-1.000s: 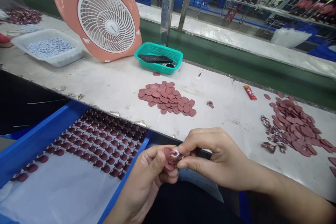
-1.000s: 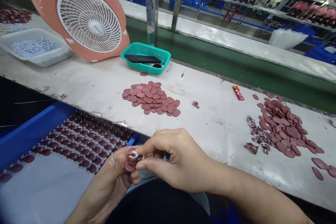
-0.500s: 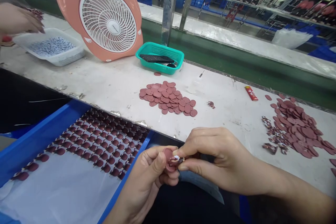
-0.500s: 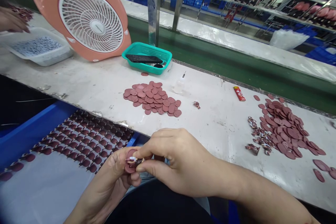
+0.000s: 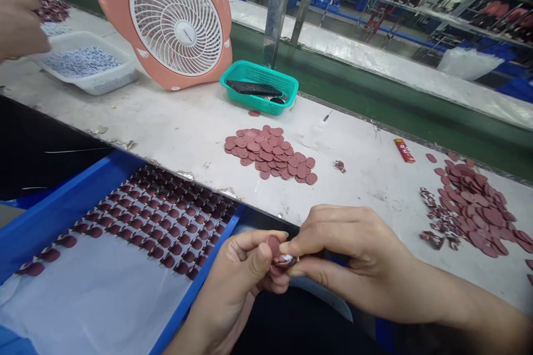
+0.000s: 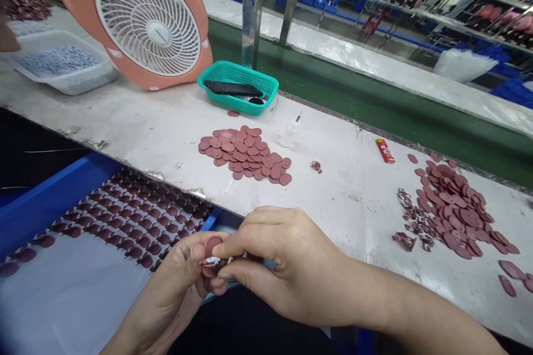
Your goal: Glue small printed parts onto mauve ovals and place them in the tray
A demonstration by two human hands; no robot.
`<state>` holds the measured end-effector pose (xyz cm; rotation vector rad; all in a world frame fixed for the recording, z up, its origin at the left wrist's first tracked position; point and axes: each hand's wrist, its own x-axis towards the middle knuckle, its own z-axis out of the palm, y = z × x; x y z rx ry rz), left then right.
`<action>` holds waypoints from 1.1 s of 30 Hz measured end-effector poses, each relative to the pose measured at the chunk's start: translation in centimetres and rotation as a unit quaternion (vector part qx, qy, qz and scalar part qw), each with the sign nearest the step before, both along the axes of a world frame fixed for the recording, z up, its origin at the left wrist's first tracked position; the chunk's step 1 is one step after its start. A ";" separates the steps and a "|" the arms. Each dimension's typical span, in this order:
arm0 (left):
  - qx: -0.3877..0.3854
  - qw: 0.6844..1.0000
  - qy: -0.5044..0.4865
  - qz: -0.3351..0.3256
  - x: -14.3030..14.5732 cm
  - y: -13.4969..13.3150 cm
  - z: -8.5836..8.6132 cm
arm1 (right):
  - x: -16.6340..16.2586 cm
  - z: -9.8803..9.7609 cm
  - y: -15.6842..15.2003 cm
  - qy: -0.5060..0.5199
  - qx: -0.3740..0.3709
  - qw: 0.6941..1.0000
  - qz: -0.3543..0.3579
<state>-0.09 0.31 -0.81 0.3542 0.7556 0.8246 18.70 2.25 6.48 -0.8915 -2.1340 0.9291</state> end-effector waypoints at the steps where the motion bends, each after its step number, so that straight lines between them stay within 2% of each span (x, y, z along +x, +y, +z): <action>1: 0.001 1.000 0.000 -0.001 0.0 0.0 0.2 | 0.0 0.0 0.0 0.001 0.000 1.000 0.001; 10: 0.033 0.999 -0.037 -0.006 -0.1 -0.1 1.2 | 0.1 0.9 -0.8 0.000 0.002 1.000 0.014; 17: 0.033 0.998 -0.053 -0.009 -0.3 -0.3 1.5 | 0.0 0.6 -1.0 0.005 0.004 1.000 0.009; 33: 0.005 0.999 -0.031 -0.029 -0.8 0.4 -0.3 | -0.3 0.5 0.2 -0.014 -0.036 0.999 0.011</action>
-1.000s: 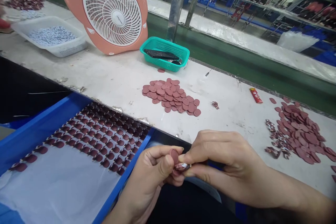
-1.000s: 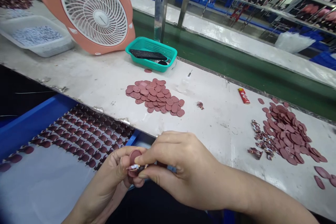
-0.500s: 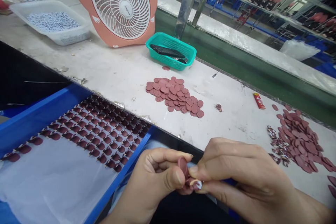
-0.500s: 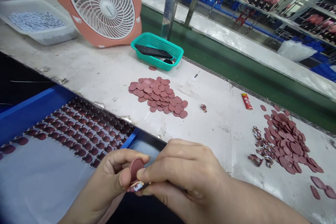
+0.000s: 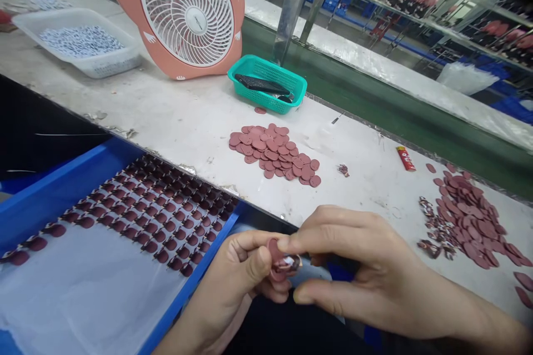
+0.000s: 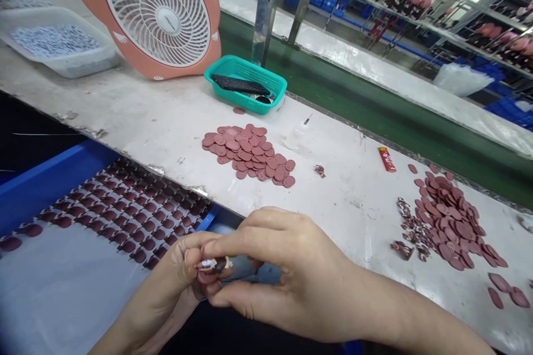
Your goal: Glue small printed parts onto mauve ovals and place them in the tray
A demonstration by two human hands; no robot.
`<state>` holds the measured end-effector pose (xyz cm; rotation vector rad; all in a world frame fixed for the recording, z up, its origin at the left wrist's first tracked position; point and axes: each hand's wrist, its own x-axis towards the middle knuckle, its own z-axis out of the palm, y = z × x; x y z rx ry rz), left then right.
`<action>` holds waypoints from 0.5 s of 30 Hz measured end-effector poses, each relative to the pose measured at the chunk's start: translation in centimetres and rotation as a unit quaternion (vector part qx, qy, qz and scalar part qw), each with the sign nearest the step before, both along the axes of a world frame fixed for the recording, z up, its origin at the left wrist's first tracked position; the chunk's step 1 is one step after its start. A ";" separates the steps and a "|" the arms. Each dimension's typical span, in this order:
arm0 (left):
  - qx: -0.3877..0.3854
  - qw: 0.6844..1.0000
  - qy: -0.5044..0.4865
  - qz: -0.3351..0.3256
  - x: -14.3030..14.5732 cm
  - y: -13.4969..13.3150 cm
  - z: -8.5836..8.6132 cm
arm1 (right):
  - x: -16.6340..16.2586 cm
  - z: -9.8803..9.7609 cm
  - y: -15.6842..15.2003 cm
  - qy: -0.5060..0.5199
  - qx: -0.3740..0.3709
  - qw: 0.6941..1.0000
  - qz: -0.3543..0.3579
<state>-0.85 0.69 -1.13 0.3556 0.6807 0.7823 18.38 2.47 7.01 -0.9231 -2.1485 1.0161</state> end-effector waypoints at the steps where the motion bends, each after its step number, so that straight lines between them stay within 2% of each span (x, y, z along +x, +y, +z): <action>1: -0.004 1.000 0.002 0.000 -0.1 0.1 0.0 | 0.1 -0.1 0.0 0.001 -0.004 1.000 -0.005; 5: -0.006 1.000 0.000 0.008 -0.3 0.2 -0.1 | 0.1 -0.8 0.0 0.006 -0.014 1.000 -0.017; 9: -0.014 1.000 0.009 0.008 -0.3 0.2 -0.1 | -0.3 -1.5 0.0 0.027 0.008 0.999 -0.023; 15: -0.028 0.999 -0.008 0.012 -0.1 0.0 0.3 | -0.6 -1.7 0.0 0.031 0.022 0.999 -0.038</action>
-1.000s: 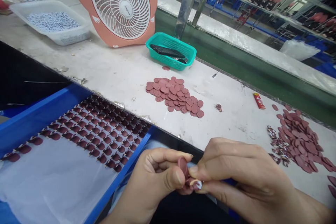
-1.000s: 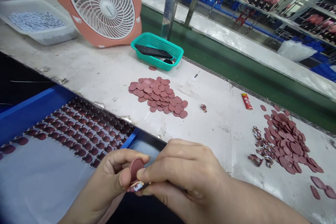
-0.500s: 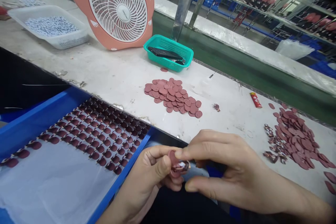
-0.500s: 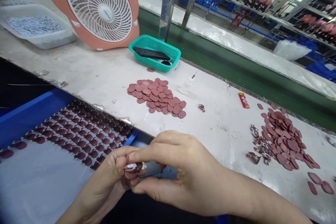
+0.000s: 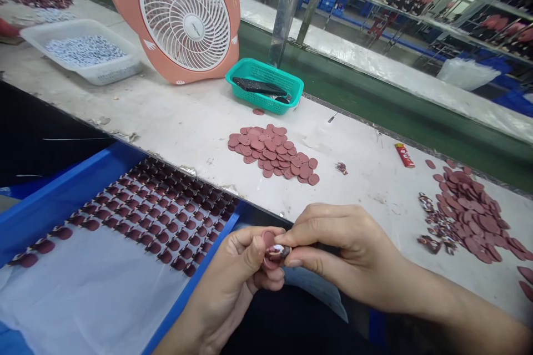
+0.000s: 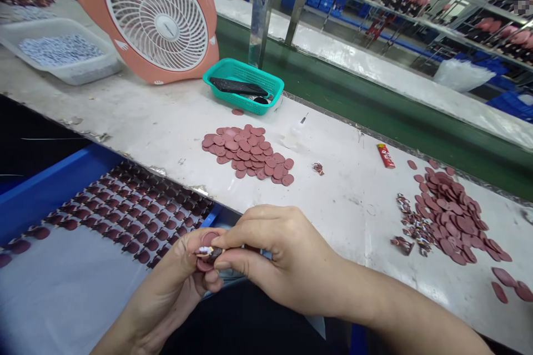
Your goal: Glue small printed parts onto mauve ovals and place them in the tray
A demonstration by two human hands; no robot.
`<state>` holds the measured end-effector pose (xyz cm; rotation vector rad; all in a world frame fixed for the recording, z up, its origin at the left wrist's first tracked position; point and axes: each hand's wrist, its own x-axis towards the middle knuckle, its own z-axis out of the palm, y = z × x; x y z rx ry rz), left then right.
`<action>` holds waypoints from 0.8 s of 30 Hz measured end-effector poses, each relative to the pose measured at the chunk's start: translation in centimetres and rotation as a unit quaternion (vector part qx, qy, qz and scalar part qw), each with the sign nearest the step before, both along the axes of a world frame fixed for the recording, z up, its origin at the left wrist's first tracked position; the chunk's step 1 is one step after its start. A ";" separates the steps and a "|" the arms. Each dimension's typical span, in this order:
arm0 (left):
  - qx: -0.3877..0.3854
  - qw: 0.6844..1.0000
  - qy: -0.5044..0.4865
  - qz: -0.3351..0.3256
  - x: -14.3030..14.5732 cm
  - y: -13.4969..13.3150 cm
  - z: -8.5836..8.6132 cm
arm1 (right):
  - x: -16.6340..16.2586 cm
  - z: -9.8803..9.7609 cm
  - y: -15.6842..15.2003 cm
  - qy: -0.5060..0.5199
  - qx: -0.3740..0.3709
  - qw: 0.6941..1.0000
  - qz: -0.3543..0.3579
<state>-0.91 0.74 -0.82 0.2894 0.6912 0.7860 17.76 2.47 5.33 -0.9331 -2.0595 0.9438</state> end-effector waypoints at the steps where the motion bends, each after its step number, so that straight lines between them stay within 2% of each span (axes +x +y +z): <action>1: -0.003 1.000 -0.003 0.003 0.0 0.0 0.0 | 0.0 0.0 0.0 0.001 0.000 1.000 -0.001; 14: -0.020 0.999 -0.025 0.019 0.2 -0.2 -0.2 | -0.1 -0.3 0.2 0.011 0.012 1.000 0.002; 24: -0.040 0.999 0.002 0.033 0.0 -0.1 -0.1 | -0.3 -0.7 0.7 0.012 -0.013 1.000 0.015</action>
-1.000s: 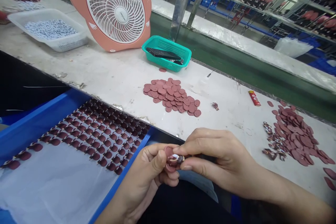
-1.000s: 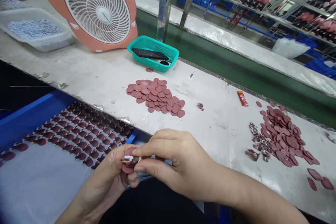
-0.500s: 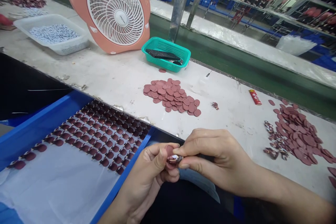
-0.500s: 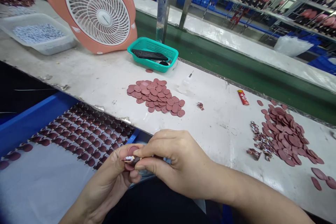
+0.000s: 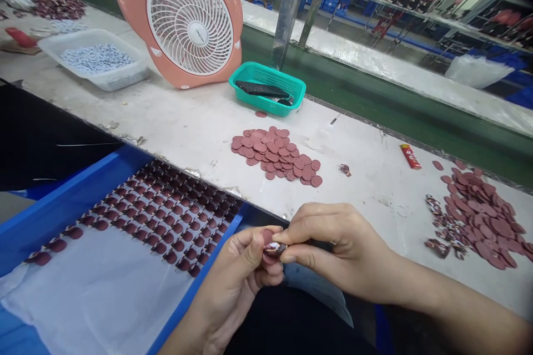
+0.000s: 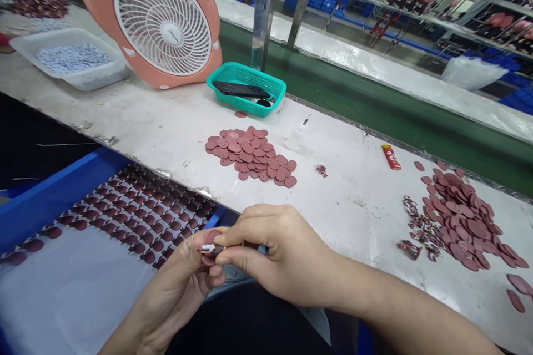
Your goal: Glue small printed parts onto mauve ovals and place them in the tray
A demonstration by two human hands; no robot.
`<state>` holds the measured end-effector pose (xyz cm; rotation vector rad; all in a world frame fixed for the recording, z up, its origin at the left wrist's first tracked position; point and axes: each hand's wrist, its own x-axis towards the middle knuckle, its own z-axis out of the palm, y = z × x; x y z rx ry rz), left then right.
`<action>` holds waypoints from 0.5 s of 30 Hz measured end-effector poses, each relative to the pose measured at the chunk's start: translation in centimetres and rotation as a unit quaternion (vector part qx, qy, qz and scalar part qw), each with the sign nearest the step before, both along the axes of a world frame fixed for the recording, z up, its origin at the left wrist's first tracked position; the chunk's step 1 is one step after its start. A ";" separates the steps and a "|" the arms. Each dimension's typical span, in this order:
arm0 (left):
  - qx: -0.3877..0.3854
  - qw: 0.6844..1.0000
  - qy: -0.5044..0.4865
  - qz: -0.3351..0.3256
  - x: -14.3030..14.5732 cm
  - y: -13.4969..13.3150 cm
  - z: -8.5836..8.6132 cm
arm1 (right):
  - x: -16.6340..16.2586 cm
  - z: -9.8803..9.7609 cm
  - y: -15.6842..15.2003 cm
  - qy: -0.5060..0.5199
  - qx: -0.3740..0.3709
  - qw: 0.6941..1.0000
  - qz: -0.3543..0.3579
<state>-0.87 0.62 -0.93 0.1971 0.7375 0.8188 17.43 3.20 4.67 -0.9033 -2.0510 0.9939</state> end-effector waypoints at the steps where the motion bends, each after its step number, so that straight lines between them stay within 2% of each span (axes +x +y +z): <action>1: -0.004 1.000 0.000 0.003 0.0 0.0 0.0 | 0.0 0.0 0.1 -0.002 -0.004 1.000 0.001; 15: -0.030 0.999 0.009 0.027 -0.4 0.2 0.6 | -0.6 -0.8 0.5 0.011 -0.035 0.999 0.001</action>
